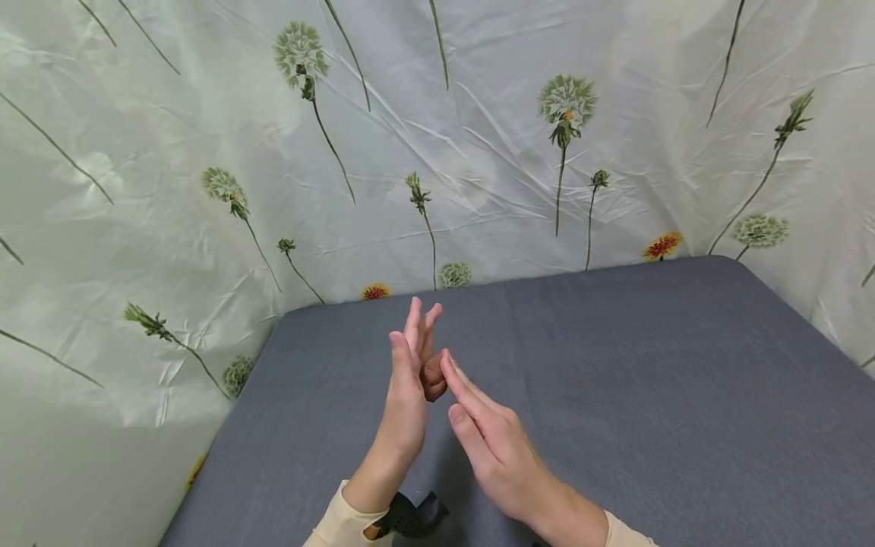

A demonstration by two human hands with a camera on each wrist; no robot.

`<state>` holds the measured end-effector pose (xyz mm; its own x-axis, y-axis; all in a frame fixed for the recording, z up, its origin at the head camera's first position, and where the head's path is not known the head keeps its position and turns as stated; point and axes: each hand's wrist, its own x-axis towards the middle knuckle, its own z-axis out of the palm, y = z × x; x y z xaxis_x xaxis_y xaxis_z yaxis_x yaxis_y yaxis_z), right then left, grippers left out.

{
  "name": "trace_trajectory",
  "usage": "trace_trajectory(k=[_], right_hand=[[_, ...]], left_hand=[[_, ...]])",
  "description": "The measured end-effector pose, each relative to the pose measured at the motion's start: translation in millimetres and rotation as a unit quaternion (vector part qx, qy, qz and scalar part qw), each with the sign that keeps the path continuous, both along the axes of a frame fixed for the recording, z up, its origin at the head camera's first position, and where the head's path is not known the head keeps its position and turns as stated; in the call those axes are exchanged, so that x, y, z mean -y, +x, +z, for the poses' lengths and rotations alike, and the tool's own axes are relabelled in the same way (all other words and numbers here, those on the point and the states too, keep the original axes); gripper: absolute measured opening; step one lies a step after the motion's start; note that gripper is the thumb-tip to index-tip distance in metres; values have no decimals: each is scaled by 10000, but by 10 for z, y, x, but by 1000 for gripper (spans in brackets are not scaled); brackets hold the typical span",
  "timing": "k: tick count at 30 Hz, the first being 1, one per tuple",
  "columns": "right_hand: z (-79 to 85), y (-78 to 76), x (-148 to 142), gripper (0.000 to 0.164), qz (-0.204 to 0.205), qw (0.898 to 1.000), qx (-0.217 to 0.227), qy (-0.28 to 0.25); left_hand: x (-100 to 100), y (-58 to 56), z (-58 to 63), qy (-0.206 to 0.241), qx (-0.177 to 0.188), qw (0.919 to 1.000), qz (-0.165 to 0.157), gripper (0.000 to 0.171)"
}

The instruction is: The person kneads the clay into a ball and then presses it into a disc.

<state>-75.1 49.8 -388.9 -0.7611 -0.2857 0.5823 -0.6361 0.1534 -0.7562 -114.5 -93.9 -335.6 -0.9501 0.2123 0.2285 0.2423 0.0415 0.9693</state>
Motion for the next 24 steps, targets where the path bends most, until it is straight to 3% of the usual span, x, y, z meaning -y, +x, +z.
trace_trajectory(k=[4, 8, 12, 15, 20, 24], right_hand=[[17, 43, 26, 54, 61, 9996, -275, 66], [46, 21, -1, 54, -45, 9983, -581, 32], [42, -79, -90, 54, -249, 9994, -248, -30], [16, -147, -138, 54, -298, 9995, 139, 12], [-35, -166, -118, 56, -228, 9975, 672, 35], [-61, -93, -41, 57, 94, 9973, 728, 73]], left_hand=[[35, -47, -9, 188, 103, 9997, 72, 79], [-36, -50, -74, 273, 281, 9991, -131, 81], [-155, 9, -155, 1, 322, 9978, -586, 79], [-198, 54, -177, -116, 288, 9968, -741, 77], [-168, 73, -119, -161, 202, 9983, -529, 75], [-96, 20, -75, -137, 102, 9996, -206, 77]])
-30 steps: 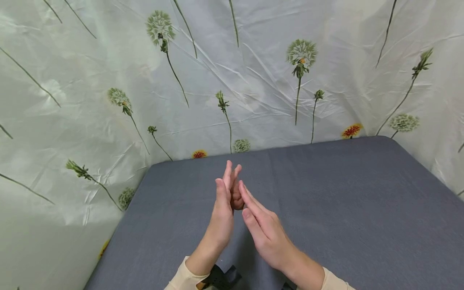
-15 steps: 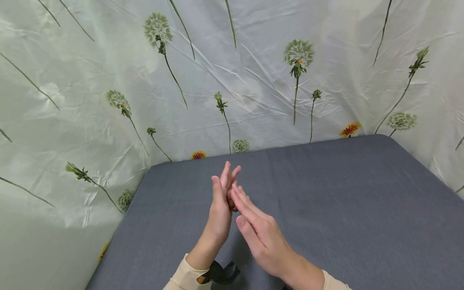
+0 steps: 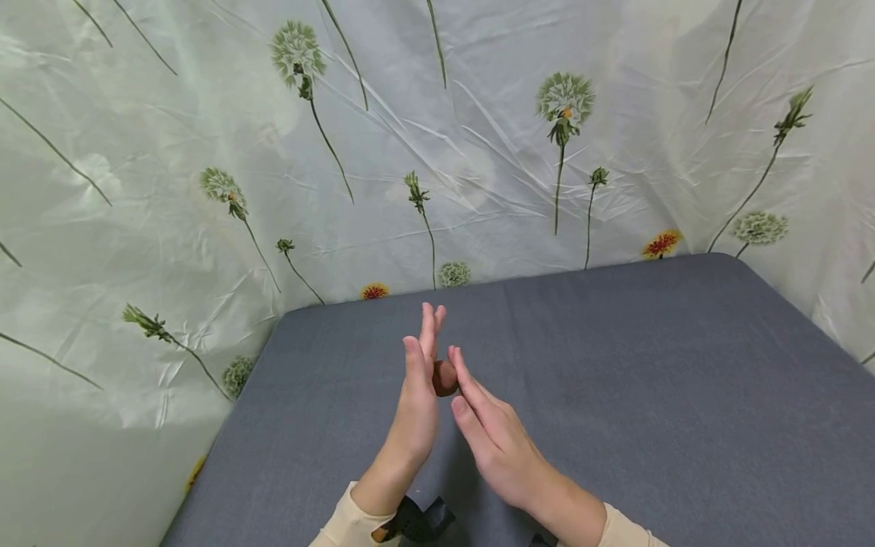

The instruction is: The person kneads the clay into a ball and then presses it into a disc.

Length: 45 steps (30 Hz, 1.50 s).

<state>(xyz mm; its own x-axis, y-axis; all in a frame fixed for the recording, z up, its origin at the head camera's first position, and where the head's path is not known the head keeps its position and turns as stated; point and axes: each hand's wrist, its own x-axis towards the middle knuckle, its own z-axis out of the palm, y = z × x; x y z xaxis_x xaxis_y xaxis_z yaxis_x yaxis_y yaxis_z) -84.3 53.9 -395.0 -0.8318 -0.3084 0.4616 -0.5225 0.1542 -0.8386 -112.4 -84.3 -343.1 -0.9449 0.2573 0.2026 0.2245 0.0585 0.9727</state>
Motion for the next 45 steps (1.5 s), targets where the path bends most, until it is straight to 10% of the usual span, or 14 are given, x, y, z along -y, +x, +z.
trace_trajectory(k=[11, 18, 25, 34, 45], right_hand=[[81, 98, 4, 55, -85, 9955, -933, -168], [88, -62, -149, 53, -598, 9974, -359, -168], [19, -23, -34, 55, 6, 9996, 254, -97], [10, 139, 61, 56, 204, 9991, -255, -279], [128, -53, -110, 53, -355, 9972, -540, -366]], left_hand=[[-38, -64, -121, 109, 205, 9995, -201, 76], [-173, 65, -161, 76, 316, 9968, -730, 76], [-70, 73, -29, 172, -19, 9997, -149, 76], [51, -119, -61, 285, -37, 9994, 171, 79], [-111, 49, -148, 125, 235, 9964, -804, 76]])
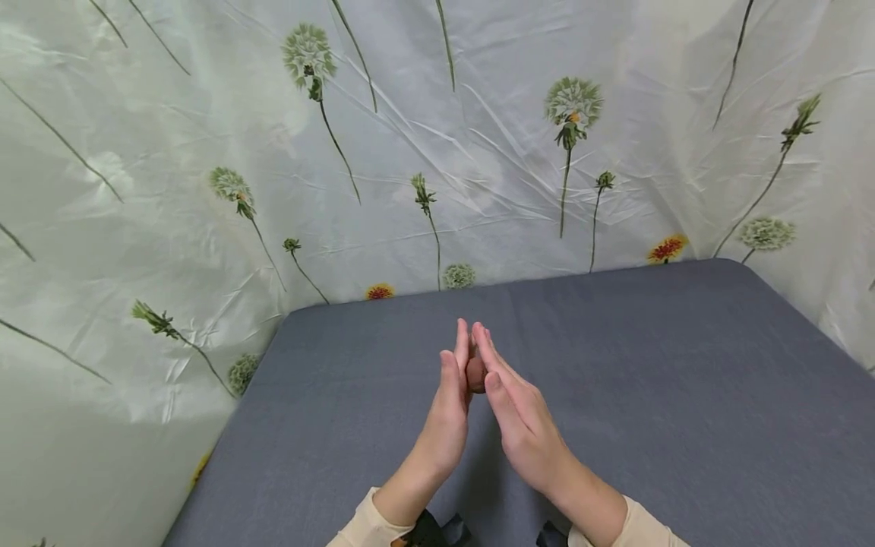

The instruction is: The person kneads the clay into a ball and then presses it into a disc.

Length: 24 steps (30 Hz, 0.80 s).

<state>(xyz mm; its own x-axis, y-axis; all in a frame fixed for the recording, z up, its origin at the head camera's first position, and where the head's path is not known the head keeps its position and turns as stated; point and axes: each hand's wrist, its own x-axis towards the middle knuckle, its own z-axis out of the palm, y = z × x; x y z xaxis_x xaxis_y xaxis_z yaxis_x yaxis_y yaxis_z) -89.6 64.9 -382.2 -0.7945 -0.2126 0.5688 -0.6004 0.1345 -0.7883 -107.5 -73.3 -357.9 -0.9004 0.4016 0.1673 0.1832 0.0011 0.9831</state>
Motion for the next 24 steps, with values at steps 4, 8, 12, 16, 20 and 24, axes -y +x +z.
trace_trajectory(k=[4, 8, 12, 16, 20, 24], right_hand=[[-23, -49, 15, 52, 211, 9991, 352, -52], [-50, -58, 58, 51, 489, 9971, 572, -86], [-57, -16, 111, 50, 629, 9962, 593, -32], [-52, 65, 154, 49, 658, 9971, 393, 49], [-24, 129, 149, 50, 482, 9987, 45, 141], [5, 106, 94, 53, 217, 9993, -223, 203]], left_hand=[[39, 34, 54, 58, -49, 9997, 224, 76], [122, 6, 104, 124, -181, 9982, 564, 75], [213, -57, 141, 100, -288, 9954, 904, 76], [279, -137, 135, 76, -249, 9934, 1118, 79], [255, -182, 81, 106, -53, 9959, 901, 81], [143, -123, 20, -10, -97, 9987, 492, 79]])
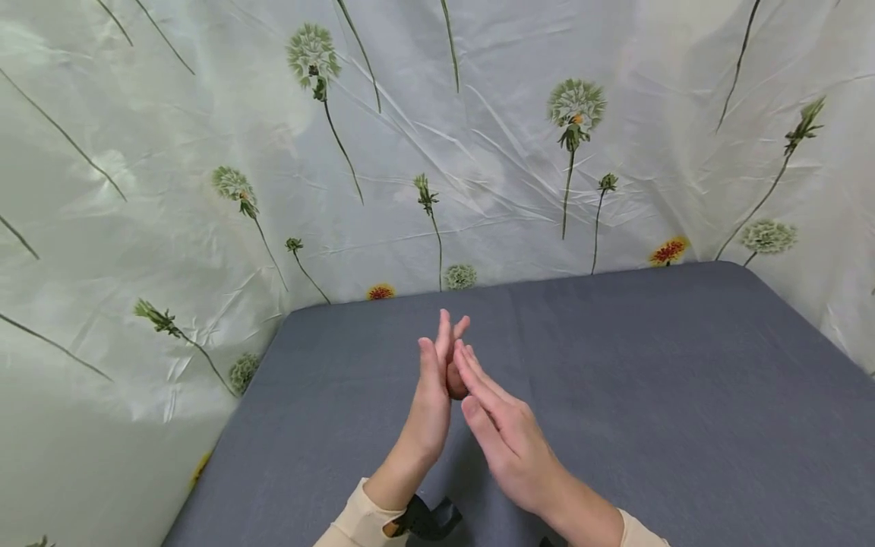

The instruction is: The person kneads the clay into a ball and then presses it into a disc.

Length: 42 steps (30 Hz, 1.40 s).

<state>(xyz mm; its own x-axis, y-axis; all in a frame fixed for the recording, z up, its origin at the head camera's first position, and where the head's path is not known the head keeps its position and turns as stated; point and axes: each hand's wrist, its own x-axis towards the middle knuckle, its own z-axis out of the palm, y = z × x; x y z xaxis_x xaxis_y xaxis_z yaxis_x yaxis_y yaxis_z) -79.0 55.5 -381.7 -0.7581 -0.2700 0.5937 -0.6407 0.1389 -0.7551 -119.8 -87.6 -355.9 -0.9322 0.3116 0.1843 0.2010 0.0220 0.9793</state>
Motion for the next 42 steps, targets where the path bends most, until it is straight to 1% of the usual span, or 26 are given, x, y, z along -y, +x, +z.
trace_trajectory(k=[3, 5, 8, 11, 12, 15, 19, 22, 25, 27, 30, 32, 33, 35, 38, 42], right_hand=[[-5, -64, -46, 54, -164, 9999, -33, -23], [-26, -103, -59, 54, -221, 9997, 35, -69], [-74, -127, -35, 54, -105, 9995, 289, -73], [-120, -97, 21, 54, 85, 9988, 487, -11], [-129, -78, 40, 54, 112, 9987, 488, 21], [-134, -6, 82, 55, 148, 9995, 271, 101], [-99, 64, 101, 57, 212, 9997, -70, 60], [-77, 66, 90, 58, 164, 9994, -313, -19], [-71, 43, 65, 57, 11, 9991, -422, -61], [-70, 19, 42, 56, -81, 9995, -294, -84], [-80, -38, 5, 54, -201, 9997, 18, -99], [-95, -70, -21, 53, -242, 9994, 251, -85], [-102, -83, -25, 54, -198, 9991, 366, -74], [-119, -86, -13, 56, -86, 9986, 515, -43], [-126, -45, 37, 58, 112, 9977, 665, 65], [-120, 55, 92, 56, 355, 9978, 524, 178]], left_hand=[[-73, 79, -17, -75, -157, 9995, -252, 76], [-91, 122, -7, -50, -223, 9993, -290, 75], [-70, 162, 45, -38, -360, 9993, -119, 74], [-16, 152, 95, -60, -495, 9986, 156, 72], [2, 138, 106, -62, -529, 9983, 222, 72], [50, 74, 119, -57, -538, 9979, 357, 74], [76, -4, 106, 55, -357, 9987, 354, 79], [51, -13, 77, 12, -226, 9994, 256, 79], [4, 19, 34, -151, -210, 9995, 170, 76], [-31, 50, 11, -208, -230, 9995, 105, 74], [-73, 97, 2, -288, -300, 9991, -5, 73], [-97, 122, 22, -278, -310, 9991, -53, 73], [-99, 130, 39, -279, -315, 9991, -39, 73], [-75, 136, 81, -253, -309, 9992, 40, 73], [-9, 116, 135, -160, -277, 9993, 195, 74], [60, 37, 134, -28, -238, 9988, 423, 77]])
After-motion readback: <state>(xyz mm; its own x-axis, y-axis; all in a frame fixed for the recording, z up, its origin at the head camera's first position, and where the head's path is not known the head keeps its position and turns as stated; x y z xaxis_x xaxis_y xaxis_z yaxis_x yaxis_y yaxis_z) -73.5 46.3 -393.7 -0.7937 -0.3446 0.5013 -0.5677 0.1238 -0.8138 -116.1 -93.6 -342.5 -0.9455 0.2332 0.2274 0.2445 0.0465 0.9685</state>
